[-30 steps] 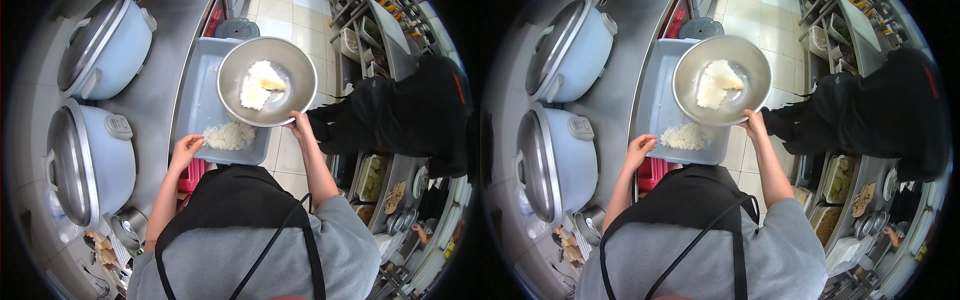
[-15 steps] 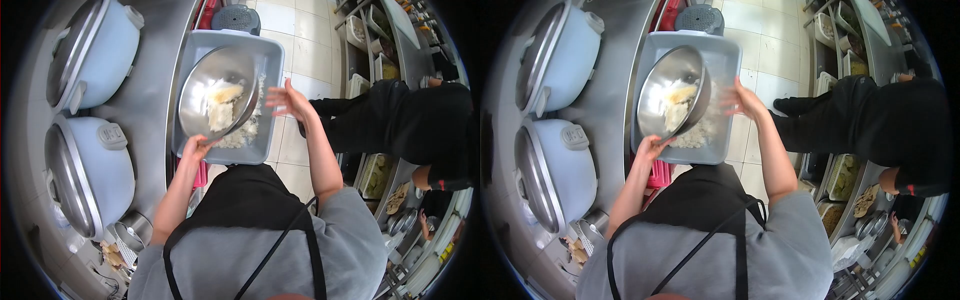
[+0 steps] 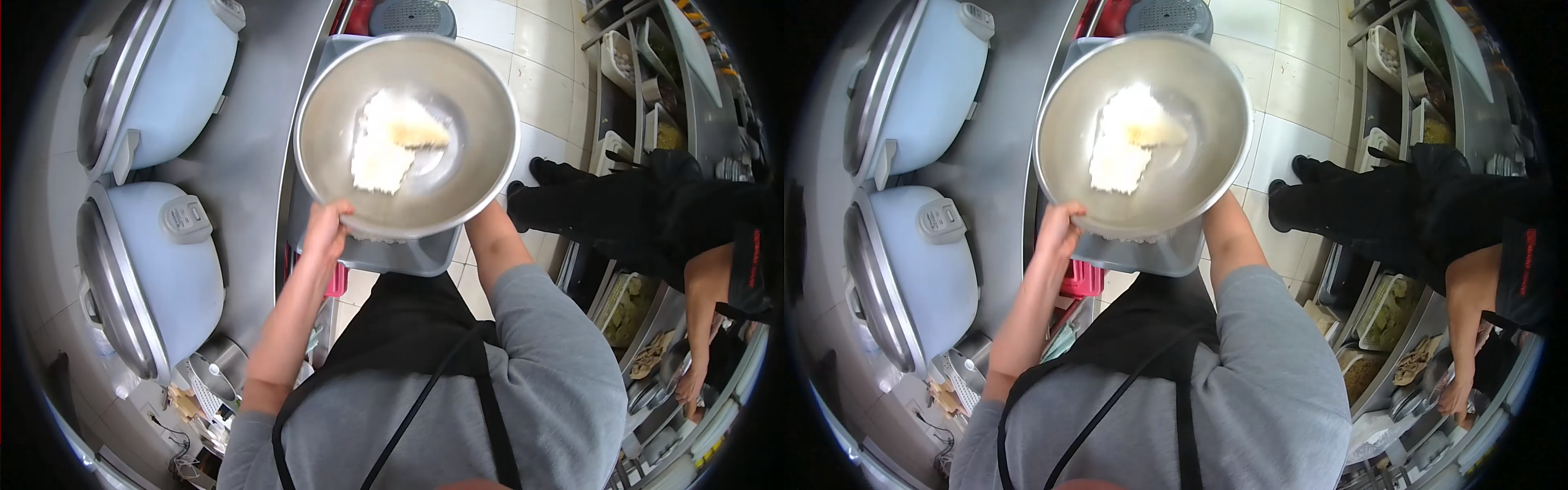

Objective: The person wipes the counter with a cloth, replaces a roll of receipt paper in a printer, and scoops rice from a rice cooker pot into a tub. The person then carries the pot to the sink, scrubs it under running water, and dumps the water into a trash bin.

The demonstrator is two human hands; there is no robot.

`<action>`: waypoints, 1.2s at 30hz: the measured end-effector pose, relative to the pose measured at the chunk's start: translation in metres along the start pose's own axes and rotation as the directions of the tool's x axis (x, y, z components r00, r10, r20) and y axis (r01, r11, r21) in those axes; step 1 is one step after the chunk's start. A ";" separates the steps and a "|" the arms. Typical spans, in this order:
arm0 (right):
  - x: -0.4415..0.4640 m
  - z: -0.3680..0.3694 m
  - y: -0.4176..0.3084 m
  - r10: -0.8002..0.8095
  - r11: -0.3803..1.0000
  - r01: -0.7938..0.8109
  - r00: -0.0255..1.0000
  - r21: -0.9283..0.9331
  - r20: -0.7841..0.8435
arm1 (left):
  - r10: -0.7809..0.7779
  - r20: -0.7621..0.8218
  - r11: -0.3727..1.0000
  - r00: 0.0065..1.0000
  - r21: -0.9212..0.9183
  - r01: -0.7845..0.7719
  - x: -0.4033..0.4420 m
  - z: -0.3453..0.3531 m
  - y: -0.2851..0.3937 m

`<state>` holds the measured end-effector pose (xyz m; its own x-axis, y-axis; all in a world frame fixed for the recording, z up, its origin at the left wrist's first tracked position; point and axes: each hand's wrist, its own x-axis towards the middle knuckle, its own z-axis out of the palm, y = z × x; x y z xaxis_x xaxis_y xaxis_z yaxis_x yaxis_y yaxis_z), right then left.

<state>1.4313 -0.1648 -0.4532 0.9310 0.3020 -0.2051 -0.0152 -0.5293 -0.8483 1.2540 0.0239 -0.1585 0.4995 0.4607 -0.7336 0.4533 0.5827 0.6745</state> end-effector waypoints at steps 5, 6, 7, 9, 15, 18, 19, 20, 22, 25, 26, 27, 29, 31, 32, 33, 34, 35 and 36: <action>0.002 0.004 -0.034 -0.212 0.967 0.237 0.953 0.098 -0.215 | 0.260 -0.027 0.965 0.965 0.051 -0.259 0.018 0.041 0.048; 0.003 0.002 -0.043 -0.250 0.951 0.288 0.932 0.115 -0.263 | 0.261 -0.027 0.964 0.965 0.052 -0.259 0.020 0.045 0.055; 0.003 -0.003 -0.054 -0.274 0.936 0.326 0.913 0.134 -0.303 | 0.302 -0.031 0.953 0.953 0.038 -0.300 0.021 0.049 0.061; -0.004 -0.023 -0.074 -0.235 0.936 0.301 0.921 0.184 -0.311 | 0.335 -0.006 0.941 0.942 0.059 -0.334 0.029 0.049 0.070; -0.054 -0.067 -0.116 0.032 0.967 -0.018 0.998 0.253 -0.051 | 0.172 0.066 0.984 0.983 -0.049 -0.169 0.050 0.053 0.067; -0.086 -0.074 -0.130 -0.082 0.968 0.086 0.996 0.234 -0.027 | 0.055 0.092 0.991 0.994 -0.127 -0.043 0.066 0.060 0.048; -0.096 -0.074 -0.130 -0.142 0.978 0.147 0.989 0.150 -0.039 | 0.030 0.081 0.986 0.996 -0.169 -0.016 0.071 0.063 0.039; -0.105 -0.075 -0.129 -0.204 0.976 0.207 0.978 0.063 -0.045 | 0.005 0.071 0.977 0.997 -0.211 0.010 0.077 0.064 0.029; -0.118 -0.075 -0.123 -0.238 0.971 0.238 0.971 0.012 -0.016 | 0.017 0.092 0.969 0.996 -0.246 0.006 0.100 0.060 0.000; -0.135 -0.080 -0.129 -0.236 0.969 0.239 0.970 -0.062 0.049 | 0.121 0.036 0.941 0.992 -0.322 -0.103 0.125 0.055 -0.034; -0.139 -0.082 -0.132 -0.254 0.961 0.258 0.966 -0.099 0.045 | 0.118 0.032 0.940 0.992 -0.325 -0.102 0.132 0.053 -0.043; -0.142 -0.085 -0.134 -0.274 0.951 0.277 0.961 -0.136 0.040 | 0.179 -0.006 0.909 0.984 -0.381 -0.168 0.144 0.049 -0.054; -0.144 -0.088 -0.136 -0.298 0.942 0.302 0.953 -0.146 0.050 | 0.236 -0.047 0.870 0.971 -0.435 -0.233 0.167 0.045 -0.069; -0.148 -0.089 -0.137 -0.319 0.933 0.325 0.946 -0.156 0.063 | 0.161 -0.125 0.814 0.979 -0.544 -0.203 0.184 0.038 -0.078; -0.149 -0.090 -0.138 -0.340 0.919 0.352 0.936 -0.178 0.093 | 0.159 -0.125 0.813 0.979 -0.547 -0.202 0.190 0.033 -0.083; -0.150 -0.091 -0.141 -0.361 0.903 0.380 0.924 -0.200 0.125 | 0.167 -0.195 0.851 0.966 -0.466 -0.241 0.195 0.028 -0.086; -0.150 -0.092 -0.144 -0.364 0.900 0.384 0.922 -0.205 0.130 | 0.181 -0.264 0.883 0.947 -0.381 -0.274 0.199 0.024 -0.088; -0.151 -0.092 -0.149 -0.395 0.892 0.413 0.910 -0.183 0.128 | 0.177 -0.267 0.880 0.947 -0.389 -0.274 0.204 0.019 -0.091; -0.153 -0.094 -0.153 -0.424 0.884 0.440 0.897 -0.159 0.127 | 0.194 -0.271 0.892 0.943 -0.352 -0.284 0.205 0.015 -0.093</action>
<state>1.3256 -0.2043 -0.2467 0.7951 0.5958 0.1133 0.4544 -0.4614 -0.7620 1.3249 0.0541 -0.3705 0.3591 0.7286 -0.5832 0.0020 0.6243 0.7812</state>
